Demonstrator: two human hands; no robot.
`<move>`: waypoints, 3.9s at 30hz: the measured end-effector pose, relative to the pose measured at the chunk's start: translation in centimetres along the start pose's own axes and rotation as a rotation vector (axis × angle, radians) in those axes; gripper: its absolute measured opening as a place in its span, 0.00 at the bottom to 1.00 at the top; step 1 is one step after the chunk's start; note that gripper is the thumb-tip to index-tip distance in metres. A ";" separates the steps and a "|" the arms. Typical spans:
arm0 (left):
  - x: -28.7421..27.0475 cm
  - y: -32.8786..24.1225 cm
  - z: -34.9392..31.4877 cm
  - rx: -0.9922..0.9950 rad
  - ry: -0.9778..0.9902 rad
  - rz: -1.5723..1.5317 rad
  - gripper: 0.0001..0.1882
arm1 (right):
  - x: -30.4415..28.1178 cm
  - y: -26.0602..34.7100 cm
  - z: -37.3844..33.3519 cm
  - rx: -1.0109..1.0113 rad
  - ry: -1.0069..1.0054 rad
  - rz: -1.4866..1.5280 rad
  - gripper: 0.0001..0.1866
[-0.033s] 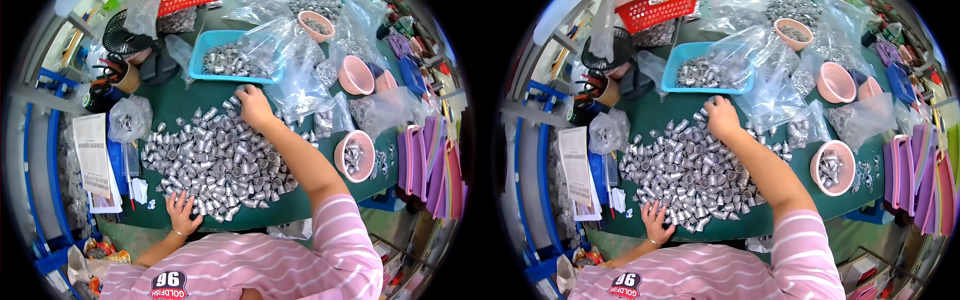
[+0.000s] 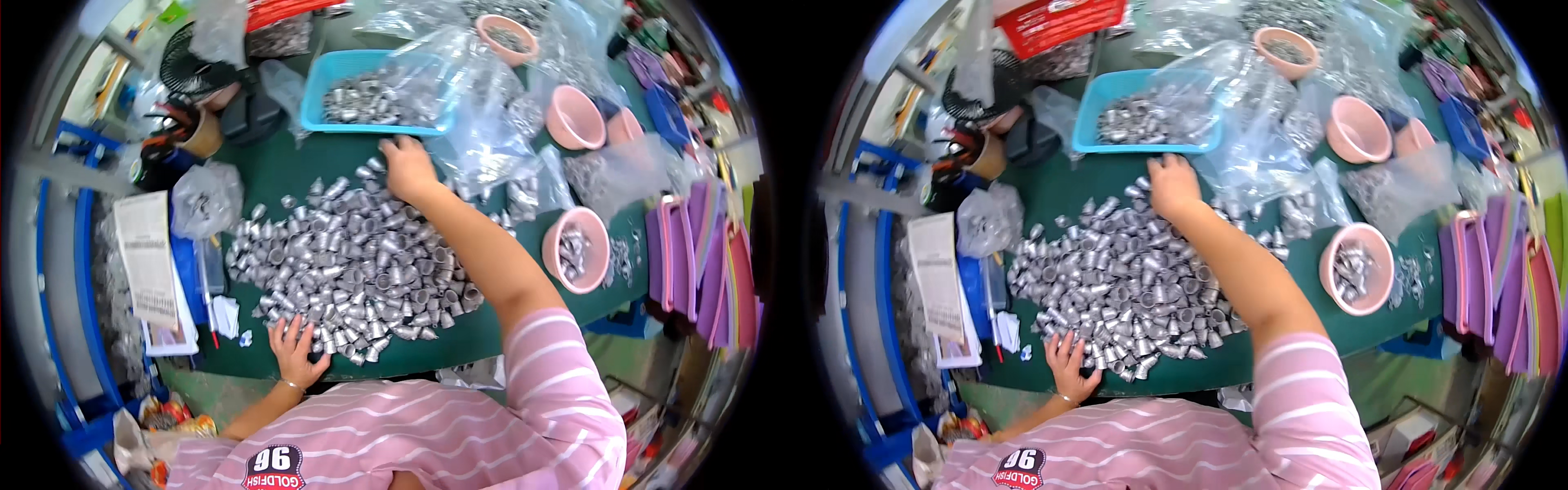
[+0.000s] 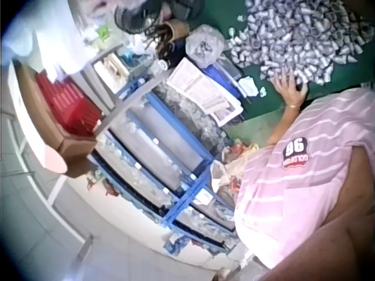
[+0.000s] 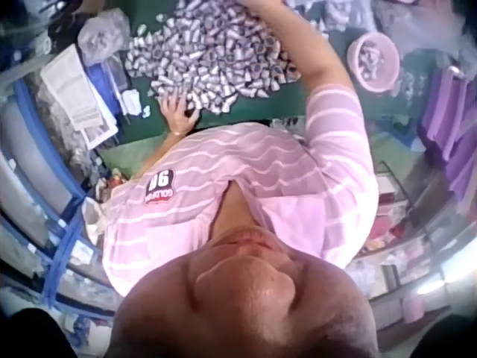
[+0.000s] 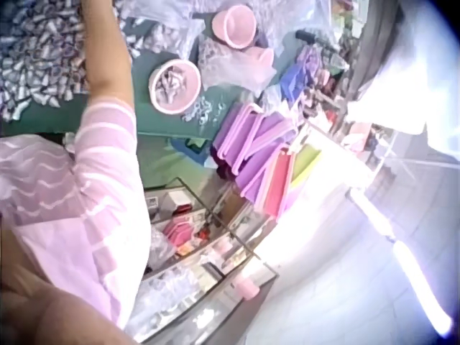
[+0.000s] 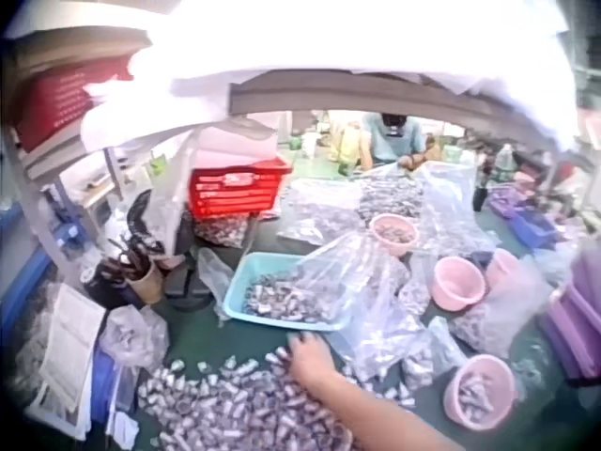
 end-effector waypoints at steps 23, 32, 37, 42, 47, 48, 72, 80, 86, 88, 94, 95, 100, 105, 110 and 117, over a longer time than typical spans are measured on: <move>9.3 -4.9 32.5 0.005 0.880 -0.542 0.22 | 1.8 3.1 -1.8 0.239 0.351 0.429 0.10; 5.7 -5.5 27.7 -0.220 1.158 -0.835 0.26 | -0.7 11.7 -6.2 -0.093 0.101 0.068 0.12; 4.2 -5.2 24.2 0.256 0.667 -0.736 0.15 | -1.3 13.9 -12.1 -0.106 -0.010 0.029 0.14; 0.3 -4.3 19.0 0.613 0.294 -0.545 0.12 | -1.7 16.0 -19.4 -0.072 -0.291 -0.104 0.16; -1.5 -4.4 13.6 0.898 0.113 -0.242 0.07 | -1.0 22.9 -27.3 0.077 -0.504 -0.162 0.26; -1.1 -4.2 13.0 0.849 0.176 -0.263 0.07 | 0.0 25.3 -27.8 0.009 -0.472 -0.176 0.30; -5.2 5.0 1.2 0.393 0.319 -0.964 0.24 | 1.7 31.5 -24.3 0.245 -0.406 -0.022 0.24; -1.9 4.9 0.9 0.078 1.062 -1.639 0.21 | 1.6 33.8 -21.7 0.173 -0.403 0.195 0.21; -2.0 5.1 0.9 0.028 1.040 -1.652 0.16 | 1.0 32.6 -22.2 0.361 -0.402 0.628 0.13; -1.9 5.1 0.6 0.078 0.972 -1.561 0.15 | 2.0 32.3 -22.7 0.560 -0.330 1.003 0.12; -2.8 4.4 0.4 0.122 0.775 -1.374 0.16 | 2.5 30.1 -22.2 0.456 -0.323 1.131 0.11; -2.8 4.1 0.3 0.054 0.799 -1.447 0.17 | 2.5 29.5 -22.3 0.435 -0.314 1.105 0.11; -2.2 2.7 -0.9 -0.140 0.823 -1.517 0.19 | 0.9 28.1 -22.3 0.186 -0.294 0.908 0.11; -1.7 1.9 -0.9 -0.123 0.796 -1.449 0.20 | 1.2 27.3 -23.1 0.176 -0.354 1.018 0.13; -1.6 0.9 -0.3 -0.138 0.853 -1.407 0.19 | 0.9 26.3 -23.5 0.189 -0.362 1.019 0.12; -1.0 0.8 0.3 -0.209 0.943 -1.345 0.18 | 0.7 25.7 -23.6 0.308 -0.368 1.129 0.12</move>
Point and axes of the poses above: each hand's wrist, its own z-axis towards the middle knuckle, its own x-axis out of the palm, y = z × x, the point moved 4 cm from there along z, towards the middle knuckle, and after that the axes turned 13 degrees about -x, right-handed, at the moved point
